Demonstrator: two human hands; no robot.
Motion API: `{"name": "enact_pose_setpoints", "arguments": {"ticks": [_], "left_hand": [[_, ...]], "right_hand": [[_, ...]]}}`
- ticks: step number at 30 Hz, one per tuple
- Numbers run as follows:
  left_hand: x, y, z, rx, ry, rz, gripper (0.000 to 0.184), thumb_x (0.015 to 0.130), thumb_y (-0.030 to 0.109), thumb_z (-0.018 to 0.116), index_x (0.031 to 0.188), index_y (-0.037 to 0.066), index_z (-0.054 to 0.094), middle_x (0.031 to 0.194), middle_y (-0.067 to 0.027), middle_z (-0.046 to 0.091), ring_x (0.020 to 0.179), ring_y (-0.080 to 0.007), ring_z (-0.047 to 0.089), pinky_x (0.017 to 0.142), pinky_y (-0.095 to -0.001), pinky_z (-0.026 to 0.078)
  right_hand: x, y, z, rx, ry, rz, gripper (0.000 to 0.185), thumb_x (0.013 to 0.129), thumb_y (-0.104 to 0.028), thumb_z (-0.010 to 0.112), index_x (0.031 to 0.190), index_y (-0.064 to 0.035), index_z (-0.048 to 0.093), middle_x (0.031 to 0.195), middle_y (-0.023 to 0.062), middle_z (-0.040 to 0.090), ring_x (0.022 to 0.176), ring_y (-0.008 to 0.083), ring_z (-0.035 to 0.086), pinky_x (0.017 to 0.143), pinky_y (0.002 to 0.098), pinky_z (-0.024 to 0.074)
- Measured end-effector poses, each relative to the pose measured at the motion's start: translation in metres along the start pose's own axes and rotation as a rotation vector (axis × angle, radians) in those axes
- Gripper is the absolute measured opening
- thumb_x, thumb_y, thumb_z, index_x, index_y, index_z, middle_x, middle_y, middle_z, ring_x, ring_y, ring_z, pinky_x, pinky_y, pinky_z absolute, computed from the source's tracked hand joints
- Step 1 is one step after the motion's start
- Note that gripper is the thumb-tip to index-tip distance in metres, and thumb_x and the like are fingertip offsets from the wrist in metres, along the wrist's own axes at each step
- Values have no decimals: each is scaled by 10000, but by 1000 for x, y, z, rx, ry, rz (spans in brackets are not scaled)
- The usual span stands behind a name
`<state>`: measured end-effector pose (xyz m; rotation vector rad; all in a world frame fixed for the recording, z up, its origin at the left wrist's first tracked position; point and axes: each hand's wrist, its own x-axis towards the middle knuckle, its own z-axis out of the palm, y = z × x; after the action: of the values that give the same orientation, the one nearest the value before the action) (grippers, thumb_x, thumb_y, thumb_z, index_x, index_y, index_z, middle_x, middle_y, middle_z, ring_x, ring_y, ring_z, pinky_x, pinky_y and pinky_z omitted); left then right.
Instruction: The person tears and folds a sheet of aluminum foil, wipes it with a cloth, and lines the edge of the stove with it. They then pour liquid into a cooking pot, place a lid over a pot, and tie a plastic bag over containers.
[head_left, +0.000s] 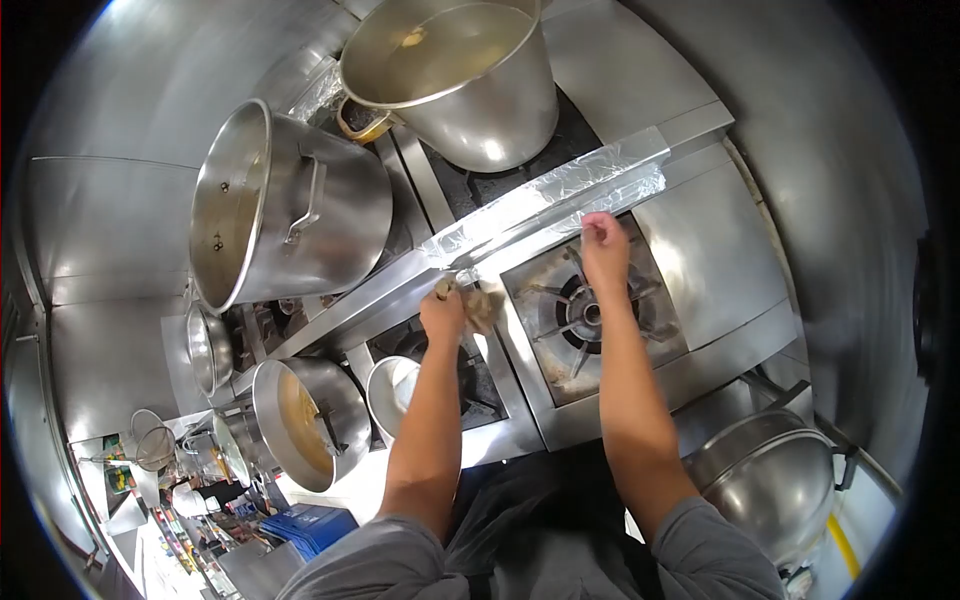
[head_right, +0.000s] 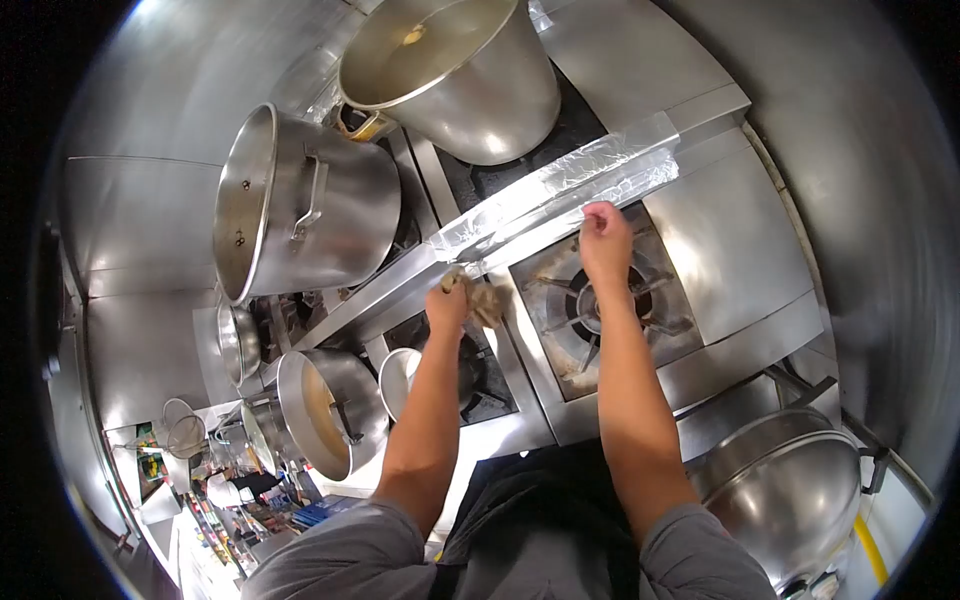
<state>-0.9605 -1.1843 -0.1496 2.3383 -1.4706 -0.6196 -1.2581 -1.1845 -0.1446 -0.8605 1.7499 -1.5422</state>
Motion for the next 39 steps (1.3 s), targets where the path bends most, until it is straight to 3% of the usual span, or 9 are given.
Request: {"name": "enact_pose_setpoints", "arguments": {"ticks": [4, 7, 9, 10, 14, 19, 26, 33, 39], "left_hand": [[20, -3, 56, -610, 479, 89, 195, 847, 35, 553, 1023, -31, 609, 938, -131, 671, 884, -227, 658, 778, -375, 537], [21, -6, 35, -148, 361, 2, 245, 865, -13, 533, 1107, -11, 495, 1019, -135, 633, 925, -269, 662, 767, -420, 563], [-3, 16, 6, -1204, 399, -166, 344, 843, -46, 543, 1181, -31, 476, 1059, -171, 627, 958, -327, 655, 826, -466, 545], [-11, 29, -6, -1202, 399, -168, 344, 843, -46, 543, 1181, -31, 476, 1059, -171, 627, 958, -327, 655, 826, -466, 545], [-14, 51, -22, -90, 438, 566, 427, 774, -45, 601, 1197, 12, 604, 1153, -243, 577, 1065, -413, 573, 958, -487, 456], [-2, 32, -49, 28, 322, 196, 422, 760, -29, 670, 1175, 45, 659, 1098, -230, 574, 1010, -437, 595, 926, -477, 499], [-9, 65, -62, 10, 308, 568, 459, 721, -46, 669, 1160, 86, 688, 1084, -176, 606, 993, -395, 633, 886, -466, 521], [-10, 45, -93, 40, 245, 185, 252, 747, 36, 694, 997, 45, 677, 934, -212, 635, 882, -413, 646, 798, -476, 547], [-35, 17, 5, 153, 154, 546, 307, 759, 63, 634, 1058, 94, 696, 1053, -176, 613, 966, -397, 625, 810, -476, 528]], "right_hand": [[-21, -1, 30, 18, -79, 14, 89, 886, -16, 598, 948, -11, 662, 835, 102, 690, 754, 194, 650, 719, 316, 512], [-30, -6, 35, 42, -141, 11, 90, 889, -17, 594, 954, -2, 656, 847, 106, 688, 767, 193, 648, 723, 323, 511], [-36, -6, 31, 2, -120, -12, 95, 889, -18, 597, 964, 1, 652, 857, 110, 687, 769, 193, 644, 721, 325, 507], [-37, -10, 27, -19, -121, 18, 98, 889, -23, 602, 971, 1, 650, 858, 112, 685, 766, 197, 645, 717, 325, 507], [-41, -6, 34, -6, -115, 50, 98, 887, -21, 603, 971, -4, 652, 859, 121, 686, 770, 208, 650, 722, 330, 510], [-55, -20, 52, -21, -206, -68, 108, 873, -3, 599, 967, -12, 651, 874, 133, 689, 759, 238, 664, 706, 344, 521], [-81, -19, 87, -164, -335, -152, 97, 852, -43, 642, 948, -40, 660, 909, 150, 685, 832, 315, 679, 740, 401, 539], [-86, 2, 81, -198, -349, -78, 104, 852, -65, 645, 947, -37, 678, 924, 167, 701, 882, 327, 684, 774, 421, 540], [-78, -1, 63, -124, -261, 2, 109, 874, -70, 631, 963, -25, 674, 933, 158, 708, 842, 296, 688, 761, 379, 532]]}}
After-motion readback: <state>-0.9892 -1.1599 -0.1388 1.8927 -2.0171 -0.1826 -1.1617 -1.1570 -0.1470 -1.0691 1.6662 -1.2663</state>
